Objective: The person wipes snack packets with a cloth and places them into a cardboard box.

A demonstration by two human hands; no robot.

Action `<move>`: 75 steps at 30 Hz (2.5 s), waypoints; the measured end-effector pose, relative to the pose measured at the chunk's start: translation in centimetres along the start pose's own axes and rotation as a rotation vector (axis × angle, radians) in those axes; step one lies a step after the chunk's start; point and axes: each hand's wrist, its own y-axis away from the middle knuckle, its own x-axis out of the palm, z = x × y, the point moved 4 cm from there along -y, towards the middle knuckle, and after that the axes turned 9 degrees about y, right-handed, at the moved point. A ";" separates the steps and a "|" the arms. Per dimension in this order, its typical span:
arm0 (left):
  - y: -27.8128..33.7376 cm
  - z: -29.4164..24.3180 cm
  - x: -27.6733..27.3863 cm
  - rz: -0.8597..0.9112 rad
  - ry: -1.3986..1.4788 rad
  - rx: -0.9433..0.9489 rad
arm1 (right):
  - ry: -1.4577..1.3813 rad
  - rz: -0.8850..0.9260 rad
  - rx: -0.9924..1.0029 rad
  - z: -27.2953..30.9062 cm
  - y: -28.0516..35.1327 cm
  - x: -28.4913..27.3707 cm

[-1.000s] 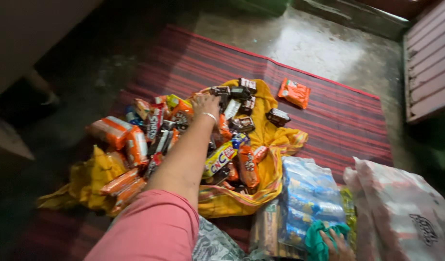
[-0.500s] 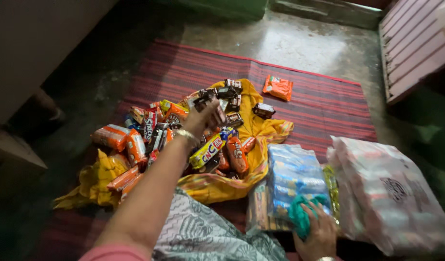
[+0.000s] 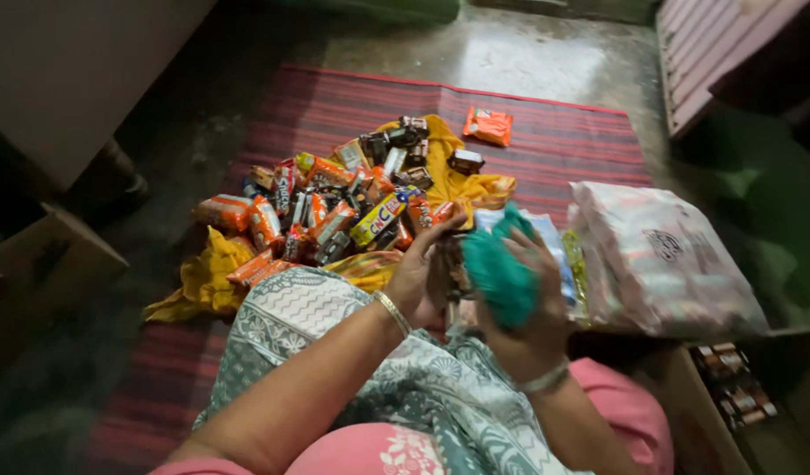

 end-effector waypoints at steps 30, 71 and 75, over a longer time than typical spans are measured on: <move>3.8 2.7 5.5 -0.144 -0.350 0.111 | 0.386 0.255 -0.013 -7.4 -0.4 4.9; 2.0 0.4 5.8 -0.235 -0.323 0.163 | -0.328 0.283 0.224 0.9 1.8 1.5; 2.5 1.6 5.0 -0.124 -0.091 0.136 | -0.666 0.281 0.684 -3.9 2.7 3.7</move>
